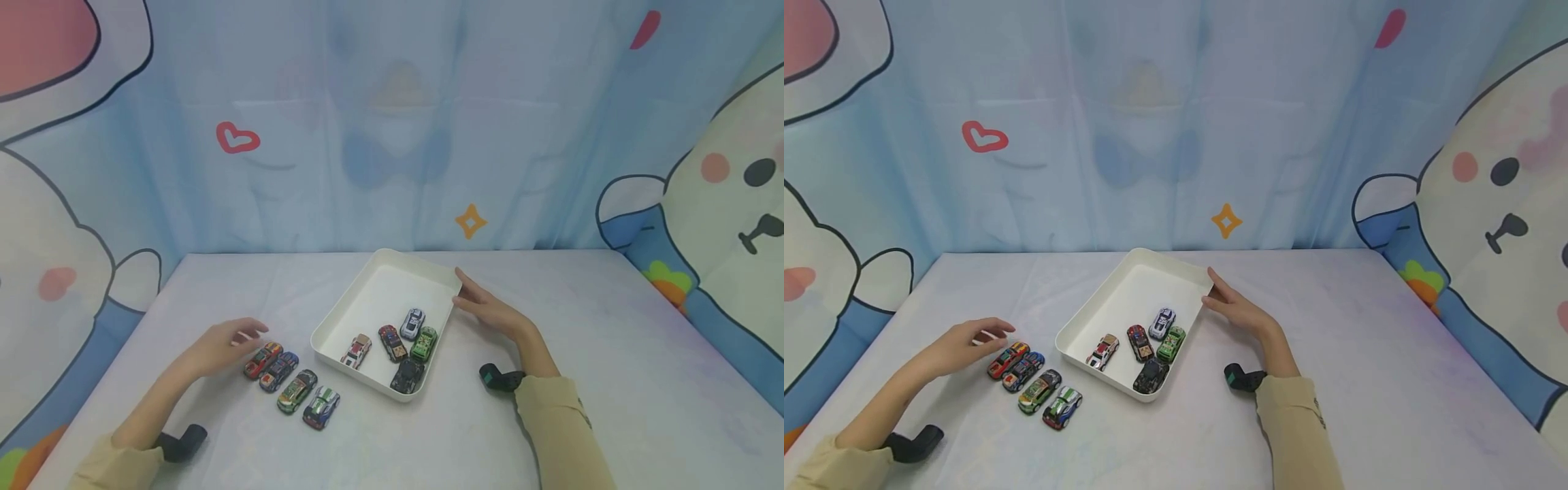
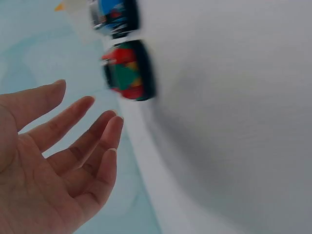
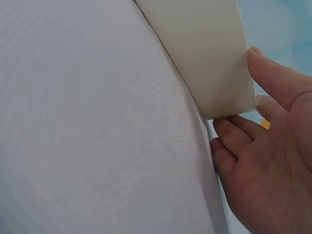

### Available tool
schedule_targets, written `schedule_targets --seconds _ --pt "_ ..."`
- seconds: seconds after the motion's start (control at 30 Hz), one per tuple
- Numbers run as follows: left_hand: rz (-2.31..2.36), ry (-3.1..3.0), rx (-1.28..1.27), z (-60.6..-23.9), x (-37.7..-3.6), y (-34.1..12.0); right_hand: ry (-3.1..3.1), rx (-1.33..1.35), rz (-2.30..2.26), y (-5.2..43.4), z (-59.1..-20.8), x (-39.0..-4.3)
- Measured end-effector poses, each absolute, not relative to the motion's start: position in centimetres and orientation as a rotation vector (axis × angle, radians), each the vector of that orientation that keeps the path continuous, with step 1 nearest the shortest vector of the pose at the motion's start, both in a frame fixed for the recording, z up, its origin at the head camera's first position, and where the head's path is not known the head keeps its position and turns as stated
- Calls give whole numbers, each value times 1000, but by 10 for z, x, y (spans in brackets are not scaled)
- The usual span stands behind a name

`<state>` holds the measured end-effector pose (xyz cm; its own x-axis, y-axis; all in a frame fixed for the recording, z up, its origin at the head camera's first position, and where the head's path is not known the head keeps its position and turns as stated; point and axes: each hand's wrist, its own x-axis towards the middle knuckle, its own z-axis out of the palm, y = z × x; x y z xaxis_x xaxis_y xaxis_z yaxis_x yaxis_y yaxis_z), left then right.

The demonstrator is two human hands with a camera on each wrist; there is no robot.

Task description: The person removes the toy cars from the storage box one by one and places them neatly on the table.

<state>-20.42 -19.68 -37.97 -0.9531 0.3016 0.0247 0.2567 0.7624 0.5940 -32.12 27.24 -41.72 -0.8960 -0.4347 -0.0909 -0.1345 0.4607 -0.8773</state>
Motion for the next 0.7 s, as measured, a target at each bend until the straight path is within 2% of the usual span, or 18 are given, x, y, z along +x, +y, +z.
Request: schedule_targets --seconds 0.2,0.43,0.7 --pt "970 2948 629 -358 -222 -180 2402 -493 -1415 272 -417 -321" --pt "908 2856 831 -336 -254 -116 2405 -496 -1415 273 -417 -321" --pt "658 2678 764 -342 -283 -40 2392 -506 -1432 272 -417 -319"
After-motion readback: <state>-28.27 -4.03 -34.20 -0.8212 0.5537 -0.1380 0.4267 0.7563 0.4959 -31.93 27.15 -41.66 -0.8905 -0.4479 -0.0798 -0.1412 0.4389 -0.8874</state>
